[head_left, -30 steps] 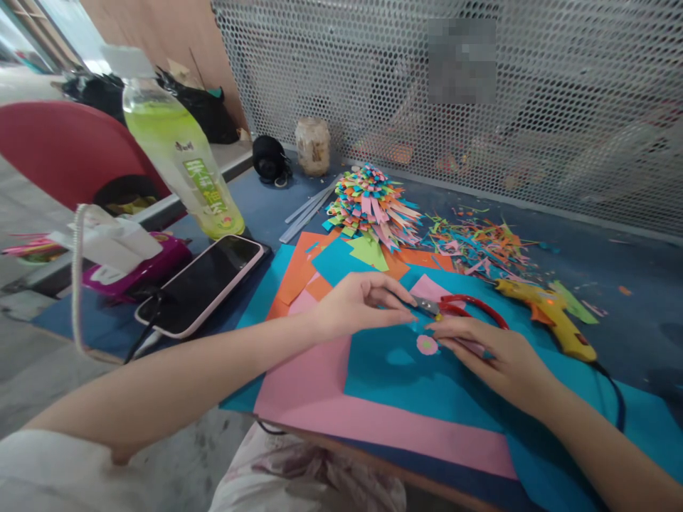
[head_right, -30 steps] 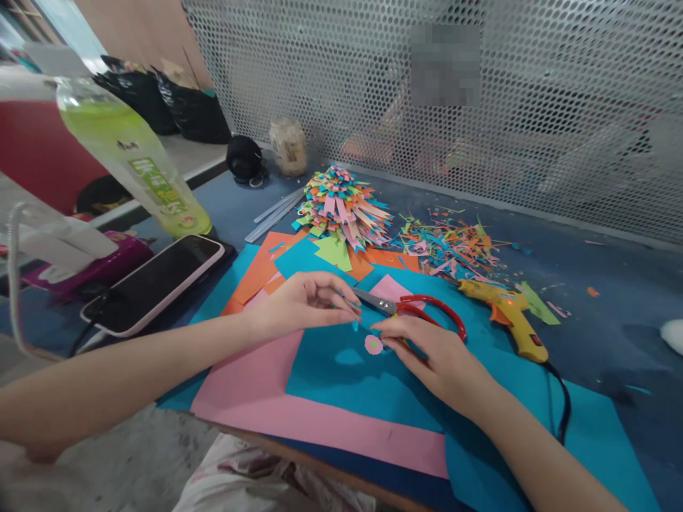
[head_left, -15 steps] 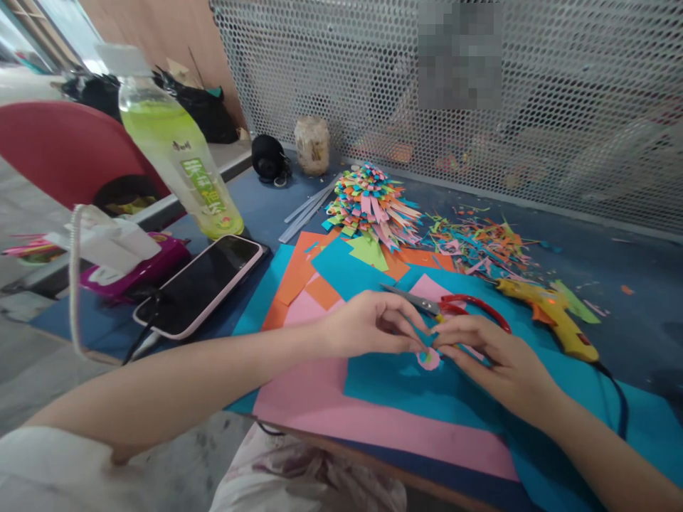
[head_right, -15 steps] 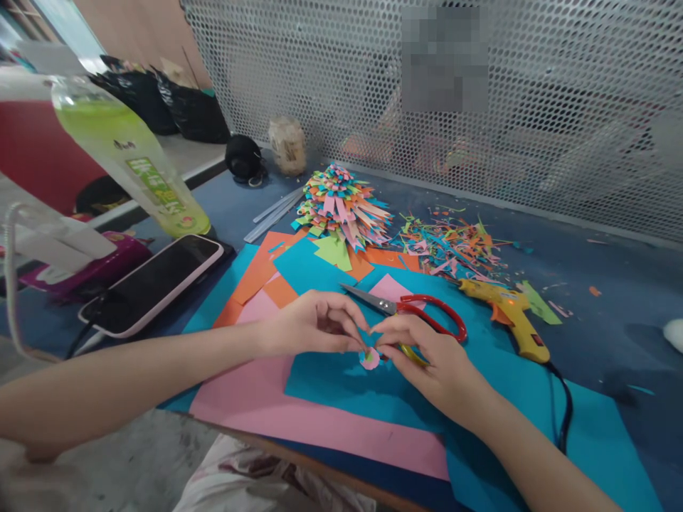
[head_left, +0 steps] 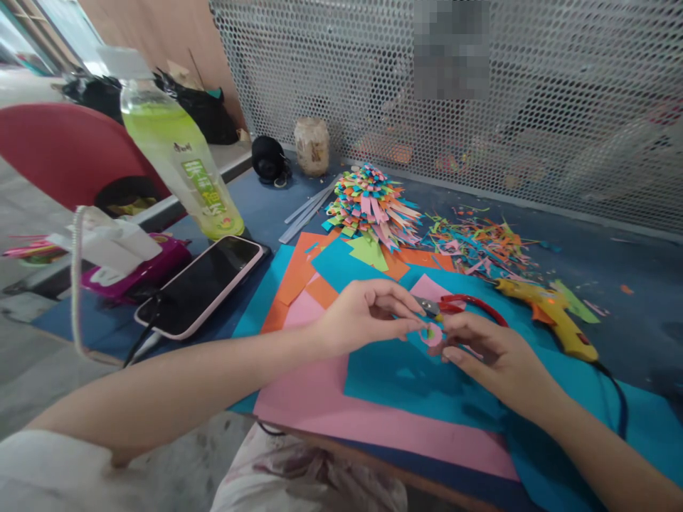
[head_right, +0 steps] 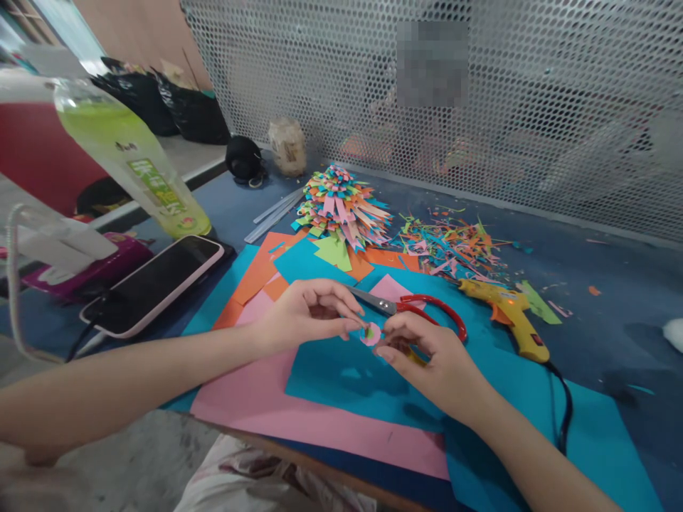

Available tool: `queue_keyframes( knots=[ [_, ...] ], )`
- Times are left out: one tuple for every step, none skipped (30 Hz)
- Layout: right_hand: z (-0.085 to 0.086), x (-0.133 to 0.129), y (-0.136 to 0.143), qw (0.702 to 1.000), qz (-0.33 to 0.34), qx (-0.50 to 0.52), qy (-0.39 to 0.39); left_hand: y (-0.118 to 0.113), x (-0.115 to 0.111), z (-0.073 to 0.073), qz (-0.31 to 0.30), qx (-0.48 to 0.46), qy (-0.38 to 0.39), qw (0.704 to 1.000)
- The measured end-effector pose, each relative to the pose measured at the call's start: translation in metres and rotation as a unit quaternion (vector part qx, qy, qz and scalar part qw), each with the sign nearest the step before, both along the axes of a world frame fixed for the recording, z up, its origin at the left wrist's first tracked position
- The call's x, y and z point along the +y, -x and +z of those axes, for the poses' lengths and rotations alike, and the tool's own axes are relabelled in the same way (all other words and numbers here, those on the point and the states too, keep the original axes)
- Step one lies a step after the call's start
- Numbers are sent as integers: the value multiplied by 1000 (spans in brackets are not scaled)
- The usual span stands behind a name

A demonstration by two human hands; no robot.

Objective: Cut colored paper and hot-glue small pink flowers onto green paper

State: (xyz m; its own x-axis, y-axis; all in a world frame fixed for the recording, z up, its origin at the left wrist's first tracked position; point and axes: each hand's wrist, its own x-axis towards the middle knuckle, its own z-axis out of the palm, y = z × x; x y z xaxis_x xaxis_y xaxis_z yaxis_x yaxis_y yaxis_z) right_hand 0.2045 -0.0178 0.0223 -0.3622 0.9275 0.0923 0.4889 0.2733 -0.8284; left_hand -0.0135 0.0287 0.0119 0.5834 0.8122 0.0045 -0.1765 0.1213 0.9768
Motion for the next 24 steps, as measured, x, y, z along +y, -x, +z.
queue_keyframes(
  knots=[
    [0, 0, 0, 1000, 4, -3, 7, 0, 0, 0, 0, 2, -6, 1000],
    [0, 0, 1, 1000, 5, -3, 15, 0, -1, 0, -3, 4, -13, 1000],
    [0, 0, 1, 1000, 2, -1, 24, 0, -1, -1, -8, 4, -20, 1000],
    [-1, 0, 1, 999, -3, 3, 32, 0, -2, -2, -13, 1, -25, 1000],
    [-1, 0, 1, 999, -9, 7, 36, 0, -2, -3, -21, -1, -27, 999],
    [-1, -1, 1, 999, -13, 12, 35, 0, -2, -4, -28, -3, -27, 999],
    [-1, -1, 0, 999, -15, 18, 31, 0, -1, -6, -34, -7, -24, 999],
    [-1, -1, 0, 999, -17, 24, 27, 0, -1, -7, -39, -11, -16, 999],
    [-2, -1, -1, 999, -20, 28, 25, 0, 0, -7, -42, -17, -8, 999],
    [-2, -1, -1, 999, -22, 32, 24, 0, 0, -8, -43, -25, 0, 999],
    [-3, -1, -1, 999, -25, 33, 25, 0, 1, -8, -44, -33, 8, 998],
    [-3, -2, -1, 999, -28, 32, 27, 0, 1, -8, -44, -42, 14, 998],
    [-3, -2, -1, 999, -28, 31, 27, 0, 2, -7, -43, -48, 19, 998],
    [-2, -2, 0, 999, -28, 27, 25, 0, 3, -6, -42, -51, 22, 998],
    [-2, -2, 0, 999, -26, 24, 21, 0, 3, -6, -37, -52, 25, 998],
    [-1, -2, 1, 999, -22, 19, 16, 0, 4, -5, -29, -51, 30, 998],
    [0, -3, 1, 1000, -17, 15, 11, 0, 4, -4, -17, -48, 34, 998],
    [1, -3, 2, 1000, -12, 11, 6, 0, 5, -3, -5, -45, 38, 998],
    [1, -3, 2, 1000, -6, 5, 3, 0, 6, -2, 7, -42, 41, 998],
    [2, -4, 2, 1000, -1, -1, -1, 0, 6, -2, 18, -40, 41, 998],
    [2, -4, 1, 1000, 6, -10, -5, 0, 7, -2, 26, -38, 39, 998],
    [2, -4, 1, 1000, 13, -20, -10, 0, 7, -3, 29, -37, 35, 998],
    [2, -5, 0, 999, 22, -31, -17, 0, 7, -4, 29, -37, 31, 998],
    [2, -5, 0, 998, 31, -43, -22, 0, 7, -6, 24, -36, 27, 999]
  ],
)
